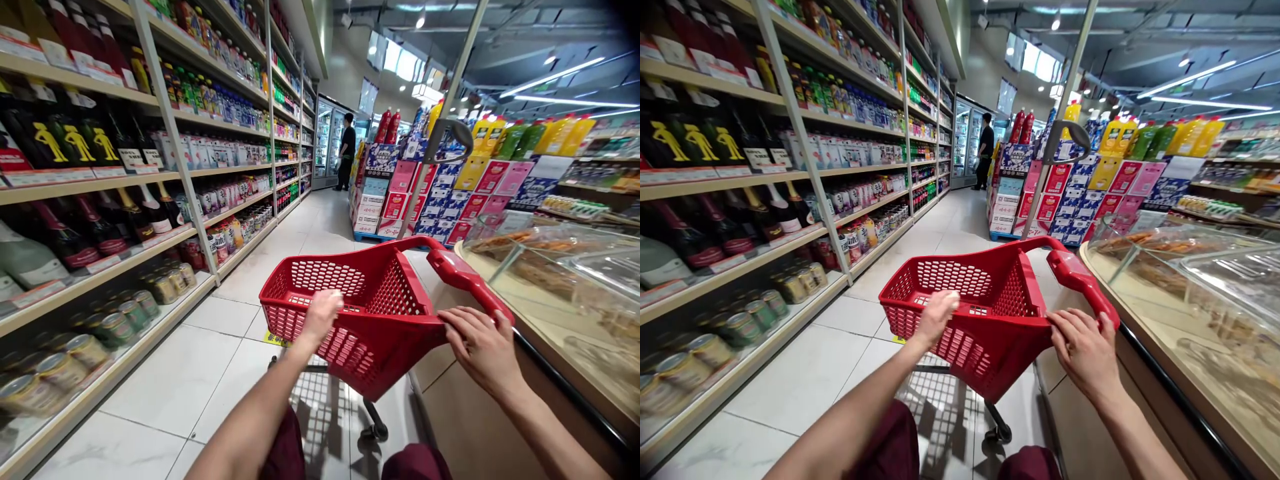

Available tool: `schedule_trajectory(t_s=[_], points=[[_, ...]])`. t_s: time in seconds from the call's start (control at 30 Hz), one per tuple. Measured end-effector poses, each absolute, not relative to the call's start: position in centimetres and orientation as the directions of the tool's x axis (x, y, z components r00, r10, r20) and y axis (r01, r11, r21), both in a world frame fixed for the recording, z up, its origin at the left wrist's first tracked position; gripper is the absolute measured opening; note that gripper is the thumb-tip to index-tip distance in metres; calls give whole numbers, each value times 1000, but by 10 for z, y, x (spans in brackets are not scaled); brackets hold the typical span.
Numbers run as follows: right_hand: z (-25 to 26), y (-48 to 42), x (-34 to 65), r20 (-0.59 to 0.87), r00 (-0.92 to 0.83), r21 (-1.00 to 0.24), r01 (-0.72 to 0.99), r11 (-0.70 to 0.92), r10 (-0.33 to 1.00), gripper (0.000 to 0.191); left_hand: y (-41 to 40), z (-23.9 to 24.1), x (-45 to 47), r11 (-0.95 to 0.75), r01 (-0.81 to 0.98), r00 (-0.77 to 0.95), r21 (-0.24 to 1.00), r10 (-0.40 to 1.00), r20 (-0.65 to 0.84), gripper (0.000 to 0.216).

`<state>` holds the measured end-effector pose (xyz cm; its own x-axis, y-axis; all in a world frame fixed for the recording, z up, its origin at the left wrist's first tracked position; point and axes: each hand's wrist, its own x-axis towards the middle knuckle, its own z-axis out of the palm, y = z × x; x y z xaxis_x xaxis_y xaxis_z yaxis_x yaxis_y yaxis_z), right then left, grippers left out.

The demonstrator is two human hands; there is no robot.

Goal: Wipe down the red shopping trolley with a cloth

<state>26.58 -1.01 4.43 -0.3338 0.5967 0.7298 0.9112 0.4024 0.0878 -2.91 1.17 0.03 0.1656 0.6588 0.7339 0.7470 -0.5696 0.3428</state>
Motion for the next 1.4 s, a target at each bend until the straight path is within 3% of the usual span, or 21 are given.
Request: schedule_trajectory(t_s=[0.1,0.27,0.33,0.4,0.47,0.53,0.63,0.7,0.77,0.87,0.93,1.0,1.07,1.17,1.23,1.3,1.4], points=[[37,-10,254,735,-316,92,923,373,600,33,12,-16,-51,-413,821,-16,395,674,739,27],[26,-9,223,649,-388,96,895,435,655,32,3,-27,-50,-559,781,223,280,668,710,27],[21,-8,225,661,-405,89,878,471,631,32,-2,-28,-82,-455,831,131,320,719,682,27],[18,-5,231,693,-395,65,867,494,603,31,-6,-29,-120,-229,875,-142,426,720,679,30],[16,-3,234,727,-353,26,871,490,589,30,-8,-30,-136,-167,877,-216,450,700,680,34],[15,-2,236,745,-322,-6,872,489,584,30,-9,-33,-120,-213,879,-163,426,706,689,31],[17,-2,238,727,-353,-11,852,524,589,30,-7,-36,-74,-464,835,151,297,711,687,28],[18,-4,241,695,-403,9,833,553,596,30,-7,-36,-66,-529,804,226,271,694,684,29],[21,-7,243,663,-441,24,820,572,605,30,-7,-37,-86,-443,829,97,342,715,693,29],[28,-10,243,655,-431,0,822,570,621,31,-1,-34,-121,-185,822,-280,538,691,666,31],[32,-13,238,668,-383,-52,831,554,637,31,2,-26,-113,-202,774,-315,600,699,642,30],[33,-20,224,694,-300,-161,822,547,655,31,-2,-12,-70,-366,684,-183,631,751,634,28],[29,-32,202,696,-192,-351,750,561,692,36,-15,5,-6,-481,514,-103,710,788,607,30],[18,-54,170,617,34,-682,522,512,787,52,-41,30,77,-488,227,37,843,869,494,38],[18,-63,166,543,178,-794,427,433,821,56,-49,41,100,-484,135,194,865,869,456,46],[30,-61,187,536,264,-805,447,391,802,54,-46,44,90,-512,214,281,832,848,449,45],[62,-39,250,661,335,-689,625,367,672,47,-25,32,36,-414,604,142,681,897,419,47]])
